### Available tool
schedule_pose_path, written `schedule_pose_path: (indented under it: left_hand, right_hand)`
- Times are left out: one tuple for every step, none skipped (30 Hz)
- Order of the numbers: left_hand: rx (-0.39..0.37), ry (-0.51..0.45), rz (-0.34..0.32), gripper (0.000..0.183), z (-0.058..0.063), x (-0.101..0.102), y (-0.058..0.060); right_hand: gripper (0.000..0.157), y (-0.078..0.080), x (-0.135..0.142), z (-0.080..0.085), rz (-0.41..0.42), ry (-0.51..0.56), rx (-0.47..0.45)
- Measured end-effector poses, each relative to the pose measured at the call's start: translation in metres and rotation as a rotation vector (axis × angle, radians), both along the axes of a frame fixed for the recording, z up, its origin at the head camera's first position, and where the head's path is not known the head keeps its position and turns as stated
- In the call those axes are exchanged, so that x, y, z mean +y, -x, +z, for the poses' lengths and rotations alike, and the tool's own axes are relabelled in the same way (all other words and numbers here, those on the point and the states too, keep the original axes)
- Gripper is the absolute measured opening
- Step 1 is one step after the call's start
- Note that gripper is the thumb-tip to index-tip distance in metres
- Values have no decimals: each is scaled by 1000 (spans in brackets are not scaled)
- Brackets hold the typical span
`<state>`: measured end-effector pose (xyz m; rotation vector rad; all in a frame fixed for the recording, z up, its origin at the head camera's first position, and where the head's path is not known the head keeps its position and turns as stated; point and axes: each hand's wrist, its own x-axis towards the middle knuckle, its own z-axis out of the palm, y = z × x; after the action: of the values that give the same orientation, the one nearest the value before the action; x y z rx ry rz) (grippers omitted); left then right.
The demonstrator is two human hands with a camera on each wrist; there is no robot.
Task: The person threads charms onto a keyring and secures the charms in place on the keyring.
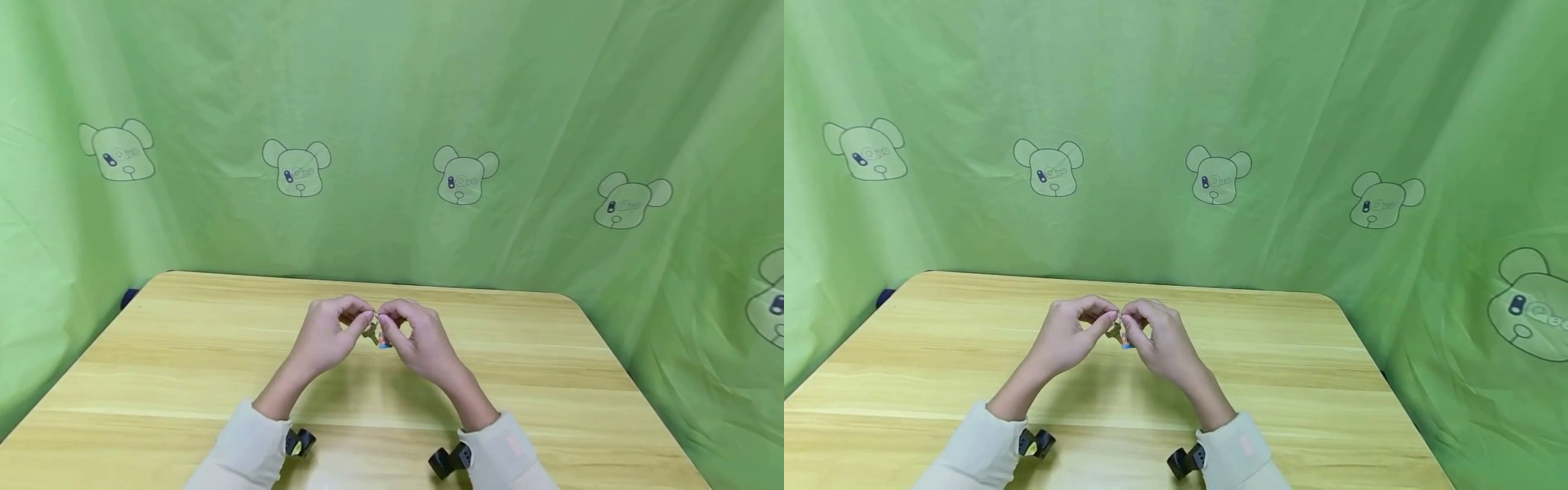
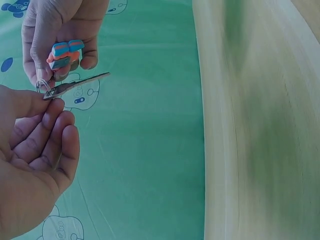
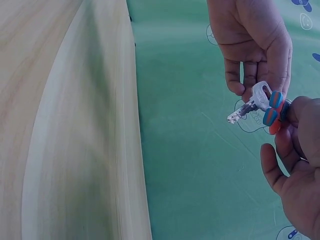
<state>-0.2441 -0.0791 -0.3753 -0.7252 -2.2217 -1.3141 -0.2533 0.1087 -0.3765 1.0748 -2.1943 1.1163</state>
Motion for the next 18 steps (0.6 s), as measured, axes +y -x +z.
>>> schedule_pose_path:
  left_hand:
    - [-4,-2,2,7,0,0,0]
    - [-7,-5,3,7,0,-1,0]
    - [-10,-9,4,7,0,-1,0]
    - [-13,-13,6,7,0,-1,0]
    - [-15,-16,7,7,0,-1,0]
    - [-17,-19,8,7,0,-2,0]
    - [-18,-22,7,7,0,-2,0]
    - [-19,-24,7,7,0,-2,0]
    - [-20,-26,7,7,-1,-2,0]
    - [-23,-27,9,7,-1,-2,0]
    - [-26,-27,11,7,-1,-2,0]
    - [-28,-28,14,7,-1,-2,0]
    - [-31,-28,17,6,-1,-2,0]
    - [-34,-29,20,6,-1,-2,0]
    - [-38,-30,23,6,0,-2,0]
    - [-40,-31,26,6,0,-2,0]
    - [-44,-31,28,6,0,-2,-1]
    - [-47,-32,28,6,1,-1,-1]
  right_hand:
    - [8,0,0,0,-3,-4,8]
    - [8,0,0,0,-5,-8,15]
    - [8,0,0,0,-9,-12,21]
    - [8,0,-1,0,-12,-16,25]
    - [7,-1,-1,0,-14,-19,28]
    - [7,-1,-1,0,-16,-22,31]
    - [7,-1,-1,1,-17,-24,34]
    - [7,-1,-1,1,-17,-25,36]
    - [7,-1,-1,1,-18,-26,37]
    - [7,-1,-1,1,-17,-27,37]
    - [7,-1,-1,0,-17,-29,35]
    - [8,-1,-1,0,-16,-30,34]
    - [8,-1,-1,0,-14,-31,33]
    - [8,-1,-1,0,-14,-34,32]
    - [8,-1,-1,0,-12,-36,32]
    - [8,-1,0,0,-8,-36,33]
    - [8,-1,0,0,-6,-36,31]
    - [9,-1,0,0,-2,-36,29]
